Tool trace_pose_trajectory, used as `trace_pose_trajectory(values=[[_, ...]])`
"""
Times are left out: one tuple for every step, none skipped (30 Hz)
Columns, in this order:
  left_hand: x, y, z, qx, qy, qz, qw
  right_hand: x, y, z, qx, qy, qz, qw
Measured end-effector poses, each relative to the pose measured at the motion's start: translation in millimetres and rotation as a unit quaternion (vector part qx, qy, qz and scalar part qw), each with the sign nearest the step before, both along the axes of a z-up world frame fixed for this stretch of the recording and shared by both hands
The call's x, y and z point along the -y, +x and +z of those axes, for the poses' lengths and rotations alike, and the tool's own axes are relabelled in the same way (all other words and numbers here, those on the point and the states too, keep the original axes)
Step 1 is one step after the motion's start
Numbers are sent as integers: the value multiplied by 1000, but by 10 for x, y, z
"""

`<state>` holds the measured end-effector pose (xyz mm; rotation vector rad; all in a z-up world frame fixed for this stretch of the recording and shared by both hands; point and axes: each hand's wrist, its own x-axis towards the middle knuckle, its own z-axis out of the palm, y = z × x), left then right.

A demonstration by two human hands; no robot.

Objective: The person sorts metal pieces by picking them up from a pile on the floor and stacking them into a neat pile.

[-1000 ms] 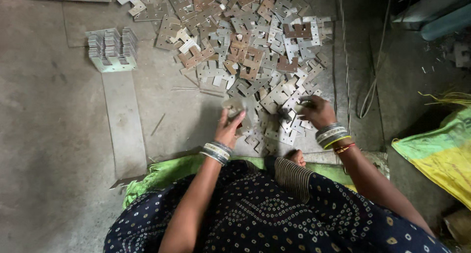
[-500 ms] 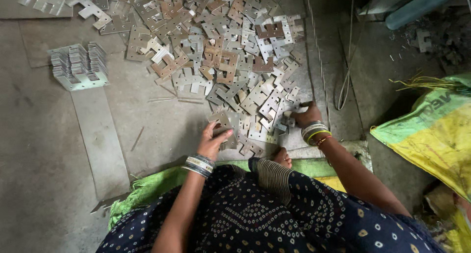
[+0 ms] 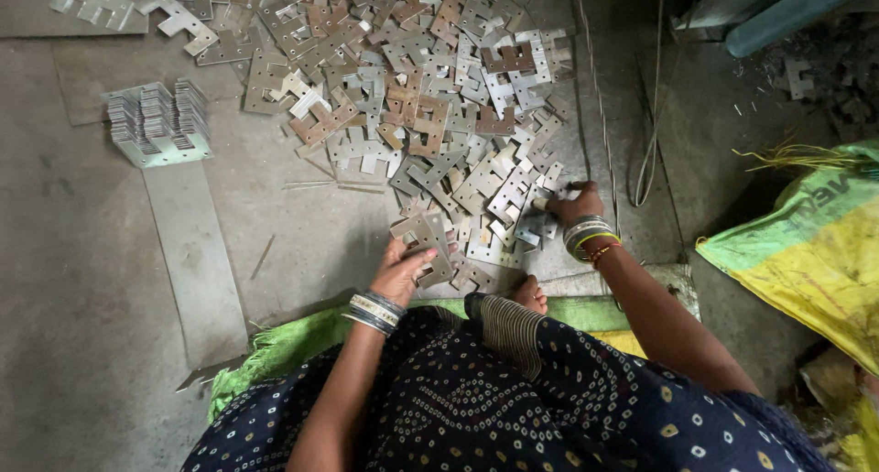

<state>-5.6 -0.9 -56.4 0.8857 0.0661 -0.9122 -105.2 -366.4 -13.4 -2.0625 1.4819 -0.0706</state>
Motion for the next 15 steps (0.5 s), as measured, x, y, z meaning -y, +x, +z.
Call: trace_pose_trajectory(values=[[-12, -8, -28, -8, 10, -5, 1000, -5, -2, -23, 4, 7, -13, 1000], [-22, -8, -33, -16, 20, -10, 1000, 17, -20, -49, -2, -3, 12, 1000], [-29, 3, -10, -17, 29, -7, 999, 62, -50, -83, -7, -14, 37, 999], [-23, 23, 45, -16, 27, 1, 1000, 128, -89, -124, -13, -25, 62, 998], [-14, 44, 134, -23, 12, 4, 1000, 175, -99, -203, 5, -57, 65, 996], [-7, 42, 248, -50, -36, -5, 998, 210, -88, -303, 23, -91, 66, 993], [-10, 37, 371, -73, -75, -11, 994, 254, -96, -386, 40, -125, 68, 989], [-22, 36, 488, -91, -102, -16, 990, 294, -116, -451, 52, -112, 56, 991], [-23, 36, 585, -85, -83, -20, 993, 318, -140, -509, 63, -98, 44, 992], [-29, 32, 656, -83, -80, -27, 993, 339, -142, -552, 75, -85, 33, 993], [-32, 33, 697, -79, -66, -35, 994, 373, -148, -569, 108, -35, 18, 993], [-46, 21, 708, -66, -64, -35, 995, 419, -186, -578, 138, 16, 3, 990], [-58, 9, 694, -53, -62, -36, 996, 468, -222, -579, 168, 67, -12, 983], [-69, 2, 660, -40, -60, -37, 997, 516, -239, -571, 182, 113, -28, 976], [-77, 2, 615, -22, -38, -26, 999, 552, -241, -556, 195, 159, -44, 967]])
